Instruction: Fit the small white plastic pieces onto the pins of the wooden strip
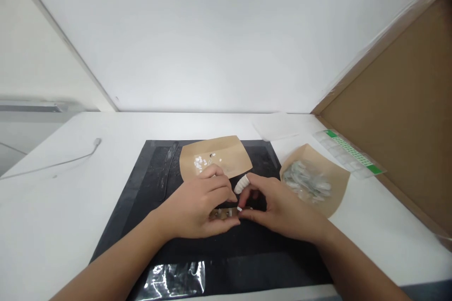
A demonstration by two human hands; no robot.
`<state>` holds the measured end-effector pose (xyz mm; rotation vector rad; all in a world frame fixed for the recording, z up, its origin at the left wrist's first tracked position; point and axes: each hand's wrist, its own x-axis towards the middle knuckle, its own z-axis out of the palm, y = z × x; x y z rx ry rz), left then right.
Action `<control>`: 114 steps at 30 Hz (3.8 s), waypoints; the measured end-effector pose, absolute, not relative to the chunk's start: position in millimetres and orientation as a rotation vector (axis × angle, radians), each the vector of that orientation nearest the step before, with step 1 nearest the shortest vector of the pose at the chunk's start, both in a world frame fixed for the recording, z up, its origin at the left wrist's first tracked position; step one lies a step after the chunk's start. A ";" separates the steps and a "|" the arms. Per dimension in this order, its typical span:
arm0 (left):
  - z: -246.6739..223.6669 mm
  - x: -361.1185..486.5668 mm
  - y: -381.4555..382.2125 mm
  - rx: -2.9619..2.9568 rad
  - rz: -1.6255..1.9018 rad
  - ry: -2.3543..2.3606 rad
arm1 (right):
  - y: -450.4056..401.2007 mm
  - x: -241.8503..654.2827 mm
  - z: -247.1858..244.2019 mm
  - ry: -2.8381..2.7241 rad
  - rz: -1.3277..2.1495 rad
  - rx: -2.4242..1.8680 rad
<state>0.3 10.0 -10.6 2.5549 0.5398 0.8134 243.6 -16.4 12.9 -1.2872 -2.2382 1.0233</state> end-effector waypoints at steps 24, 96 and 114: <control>-17.2 2.0 5.2 2.857 0.598 0.604 | -20.4 242.0 6.1 -2.304 0.935 -1.416; -19.8 10.4 1.2 2.370 1.149 0.601 | -23.9 234.9 3.4 -2.066 0.653 -1.320; -13.4 8.9 -3.9 2.500 1.069 0.632 | -26.4 238.2 13.0 -2.180 0.707 -1.266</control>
